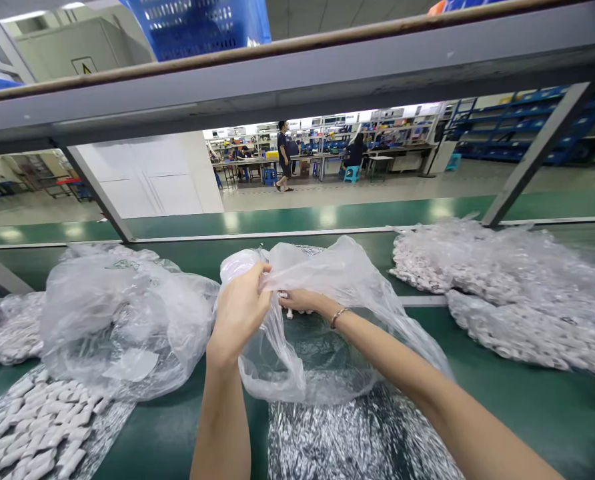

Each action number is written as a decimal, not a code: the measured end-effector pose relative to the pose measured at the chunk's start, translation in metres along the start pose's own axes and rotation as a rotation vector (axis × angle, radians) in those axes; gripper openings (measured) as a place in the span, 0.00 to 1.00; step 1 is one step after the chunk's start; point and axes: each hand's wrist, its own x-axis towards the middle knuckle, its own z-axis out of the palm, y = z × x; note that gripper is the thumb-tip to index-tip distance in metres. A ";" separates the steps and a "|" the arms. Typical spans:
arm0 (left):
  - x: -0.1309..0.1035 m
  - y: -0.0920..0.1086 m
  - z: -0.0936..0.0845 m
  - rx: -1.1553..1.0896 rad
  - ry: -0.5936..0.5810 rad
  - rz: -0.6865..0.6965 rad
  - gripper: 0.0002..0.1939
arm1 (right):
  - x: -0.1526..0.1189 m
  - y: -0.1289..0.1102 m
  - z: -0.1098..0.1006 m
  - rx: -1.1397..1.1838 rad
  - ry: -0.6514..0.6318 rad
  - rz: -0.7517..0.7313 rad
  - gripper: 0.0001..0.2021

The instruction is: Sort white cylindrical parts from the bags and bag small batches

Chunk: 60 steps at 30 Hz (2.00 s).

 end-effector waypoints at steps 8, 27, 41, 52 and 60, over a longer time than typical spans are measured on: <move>-0.011 0.003 -0.012 0.102 -0.067 0.028 0.15 | -0.090 0.005 0.014 -0.130 -0.038 -0.006 0.24; -0.035 0.017 -0.030 0.254 -0.205 0.085 0.15 | -0.182 -0.005 0.028 -0.067 0.038 0.262 0.14; -0.035 0.019 -0.025 0.286 -0.229 0.118 0.15 | -0.173 -0.011 0.024 0.437 0.131 0.430 0.22; -0.036 0.021 -0.026 0.291 -0.227 0.131 0.15 | -0.174 -0.019 0.002 1.145 0.040 0.468 0.24; -0.036 0.019 -0.026 0.296 -0.229 0.132 0.15 | -0.154 -0.017 0.037 0.014 0.010 0.274 0.19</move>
